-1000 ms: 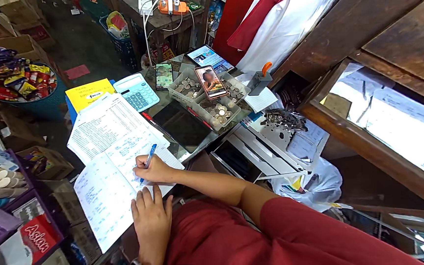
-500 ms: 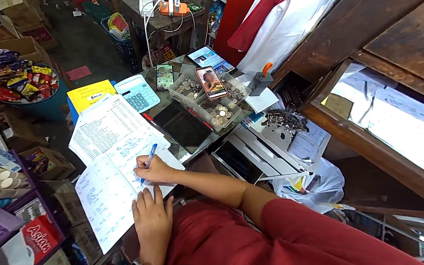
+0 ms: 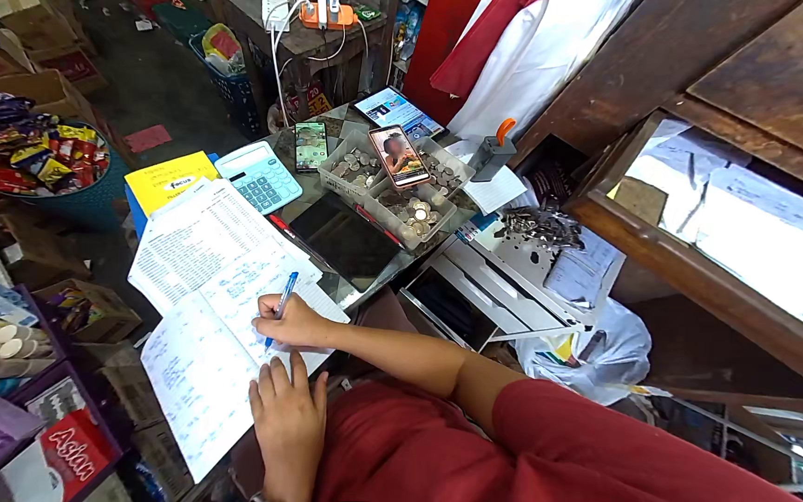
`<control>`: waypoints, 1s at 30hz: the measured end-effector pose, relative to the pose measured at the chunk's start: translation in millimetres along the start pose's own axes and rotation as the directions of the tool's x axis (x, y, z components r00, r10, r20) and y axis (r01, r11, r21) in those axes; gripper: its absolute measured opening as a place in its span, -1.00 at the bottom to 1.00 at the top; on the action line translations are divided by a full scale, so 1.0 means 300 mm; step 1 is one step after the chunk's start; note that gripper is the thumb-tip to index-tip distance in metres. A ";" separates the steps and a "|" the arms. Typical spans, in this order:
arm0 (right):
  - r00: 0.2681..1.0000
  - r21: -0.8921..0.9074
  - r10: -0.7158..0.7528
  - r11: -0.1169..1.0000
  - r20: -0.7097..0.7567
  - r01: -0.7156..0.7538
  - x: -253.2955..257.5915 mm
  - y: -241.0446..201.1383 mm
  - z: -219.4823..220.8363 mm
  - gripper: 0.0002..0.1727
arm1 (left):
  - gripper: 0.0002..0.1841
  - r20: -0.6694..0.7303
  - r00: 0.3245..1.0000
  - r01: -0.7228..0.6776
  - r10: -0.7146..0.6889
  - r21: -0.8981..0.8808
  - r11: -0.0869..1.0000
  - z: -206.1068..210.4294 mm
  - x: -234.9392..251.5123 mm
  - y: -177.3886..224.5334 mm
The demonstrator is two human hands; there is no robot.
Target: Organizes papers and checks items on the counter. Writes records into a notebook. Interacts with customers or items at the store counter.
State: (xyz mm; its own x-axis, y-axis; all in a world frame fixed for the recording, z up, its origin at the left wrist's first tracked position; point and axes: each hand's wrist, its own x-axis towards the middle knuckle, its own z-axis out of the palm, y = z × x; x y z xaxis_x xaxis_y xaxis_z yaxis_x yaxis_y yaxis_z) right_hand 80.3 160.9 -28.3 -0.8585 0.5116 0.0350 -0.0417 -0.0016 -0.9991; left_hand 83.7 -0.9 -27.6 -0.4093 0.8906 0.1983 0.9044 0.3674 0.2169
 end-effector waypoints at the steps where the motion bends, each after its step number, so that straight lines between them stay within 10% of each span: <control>1: 1.000 0.004 0.000 1.000 0.000 0.000 0.001 0.001 0.000 -0.71 | -0.29 0.003 1.000 0.001 -0.001 -0.001 1.000 0.001 -0.001 0.000; 30: 0.997 -0.119 0.067 0.990 -0.047 -0.072 -0.013 0.016 -0.006 -0.75 | -0.44 0.110 0.987 0.124 -0.114 -0.084 0.989 -0.028 0.006 0.035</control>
State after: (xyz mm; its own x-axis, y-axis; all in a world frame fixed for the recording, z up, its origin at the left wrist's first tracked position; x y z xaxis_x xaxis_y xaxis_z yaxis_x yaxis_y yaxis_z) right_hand 84.5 160.5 -33.2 -0.8343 0.5503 -0.0329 0.0812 0.0636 -0.9947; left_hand 91.5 2.5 -16.9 -0.4943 0.8668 0.0661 0.8335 0.4509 0.3193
